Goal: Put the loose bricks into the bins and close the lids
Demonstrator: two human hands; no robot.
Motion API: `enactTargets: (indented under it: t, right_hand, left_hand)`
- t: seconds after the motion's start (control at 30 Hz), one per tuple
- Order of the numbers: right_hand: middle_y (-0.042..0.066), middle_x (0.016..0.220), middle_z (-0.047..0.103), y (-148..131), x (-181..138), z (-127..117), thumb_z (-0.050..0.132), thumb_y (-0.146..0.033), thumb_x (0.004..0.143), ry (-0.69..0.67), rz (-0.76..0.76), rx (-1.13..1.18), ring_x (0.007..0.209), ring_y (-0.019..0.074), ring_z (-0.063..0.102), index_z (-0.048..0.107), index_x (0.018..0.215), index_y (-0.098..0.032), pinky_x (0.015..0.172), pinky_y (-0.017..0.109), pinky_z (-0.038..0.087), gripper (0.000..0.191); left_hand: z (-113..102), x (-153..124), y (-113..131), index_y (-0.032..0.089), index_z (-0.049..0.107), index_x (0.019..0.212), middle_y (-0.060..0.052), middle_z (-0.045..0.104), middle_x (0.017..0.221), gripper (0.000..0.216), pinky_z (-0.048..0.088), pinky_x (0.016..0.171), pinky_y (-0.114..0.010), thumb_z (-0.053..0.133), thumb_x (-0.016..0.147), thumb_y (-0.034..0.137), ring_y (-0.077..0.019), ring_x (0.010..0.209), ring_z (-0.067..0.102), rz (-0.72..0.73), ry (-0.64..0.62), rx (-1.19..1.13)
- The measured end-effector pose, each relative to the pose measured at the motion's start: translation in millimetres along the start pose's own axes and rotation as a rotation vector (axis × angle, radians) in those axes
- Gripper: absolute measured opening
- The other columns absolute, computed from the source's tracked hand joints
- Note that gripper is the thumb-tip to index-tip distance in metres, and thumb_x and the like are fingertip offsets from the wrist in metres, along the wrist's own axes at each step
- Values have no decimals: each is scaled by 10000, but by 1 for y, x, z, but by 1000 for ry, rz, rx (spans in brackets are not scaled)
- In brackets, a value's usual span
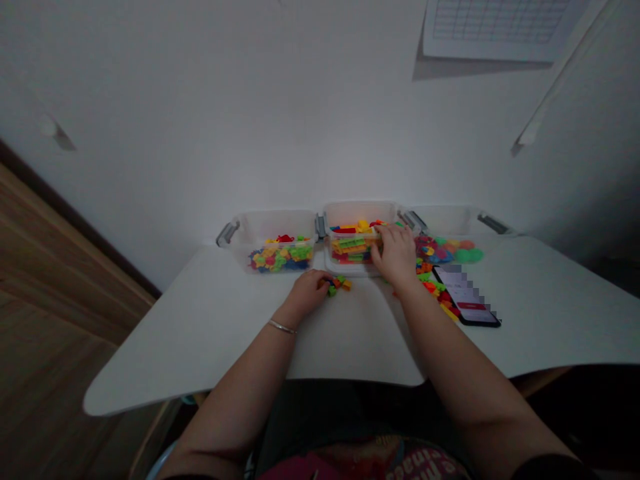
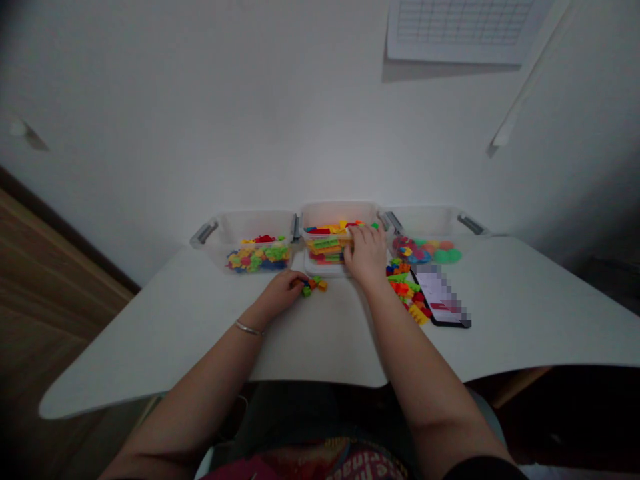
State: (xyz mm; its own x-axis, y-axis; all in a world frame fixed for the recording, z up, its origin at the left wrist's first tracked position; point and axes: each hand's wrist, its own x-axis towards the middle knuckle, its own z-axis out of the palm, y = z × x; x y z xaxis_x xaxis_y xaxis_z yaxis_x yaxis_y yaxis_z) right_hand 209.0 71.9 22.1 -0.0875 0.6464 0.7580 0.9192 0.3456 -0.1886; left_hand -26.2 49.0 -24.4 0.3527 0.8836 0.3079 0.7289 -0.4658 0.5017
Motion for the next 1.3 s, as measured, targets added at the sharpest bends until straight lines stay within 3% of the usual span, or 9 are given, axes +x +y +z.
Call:
enactTargets:
  t: [0.23, 0.47, 0.57, 0.7, 0.83, 1.03, 1.3]
  right_hand:
    - [144, 1361, 526, 4, -3, 2, 557, -238, 794, -30, -13, 33, 1304, 332, 399, 496, 1316, -146, 1137, 563, 197, 534]
    - [113, 1178, 634, -21, -17, -8, 477, -198, 838, 83, 40, 279, 1157, 255, 525, 600, 1134, -188, 1044, 448, 371, 321]
    - [96, 1107, 650, -34, -36, -3, 497, -179, 833, -22, 12, 323, 1091, 246, 556, 646, 1044, -214, 995, 419, 408, 261]
    - [109, 1118, 635, -40, -55, 10, 536, -181, 833, -285, -62, 313, 1074, 246, 554, 665, 1020, -196, 960, 389, 436, 228]
    - [103, 1050, 660, -36, -60, 20, 527, -216, 868, -470, 13, 306, 1015, 229, 580, 647, 1017, -180, 920, 364, 452, 194]
    - [83, 955, 690, -35, -59, 19, 566, -210, 849, -543, 96, 260, 947, 231, 589, 643, 954, -178, 869, 355, 453, 134]
    - [77, 919, 678, -38, -61, 18, 552, -113, 817, -580, -23, 348, 910, 207, 601, 634, 885, -183, 828, 330, 463, 127]
  left_hand:
    - [-2, -1, 2, 166, 715, 989, -78, 716, 967, 265, 499, 893, -360, 514, 817, 142, -204, 919, 635, -3, -6, 8]
    - [-2, 1, 4, 159, 713, 988, -81, 719, 979, 263, 499, 892, -344, 514, 817, 142, -197, 915, 640, -7, 1, -1]
    - [-3, 3, 8, 166, 715, 981, -75, 725, 988, 264, 492, 902, -334, 508, 820, 137, -192, 929, 642, -4, -10, -8]
    - [-3, 4, 10, 165, 719, 978, -77, 725, 980, 267, 488, 909, -336, 505, 820, 140, -198, 939, 640, -2, -15, 7]
    - [-3, 4, 9, 174, 721, 973, -69, 727, 986, 275, 485, 919, -334, 502, 815, 125, -194, 947, 636, -5, -16, 1]
    - [-4, 4, 11, 179, 706, 1067, -85, 723, 1076, 317, 474, 951, -349, 535, 805, 130, -205, 998, 634, 10, -35, 1]
    - [-1, 4, 12, 186, 704, 1072, -80, 729, 1072, 307, 477, 944, -359, 563, 803, 138, -199, 997, 643, 53, -69, -7]
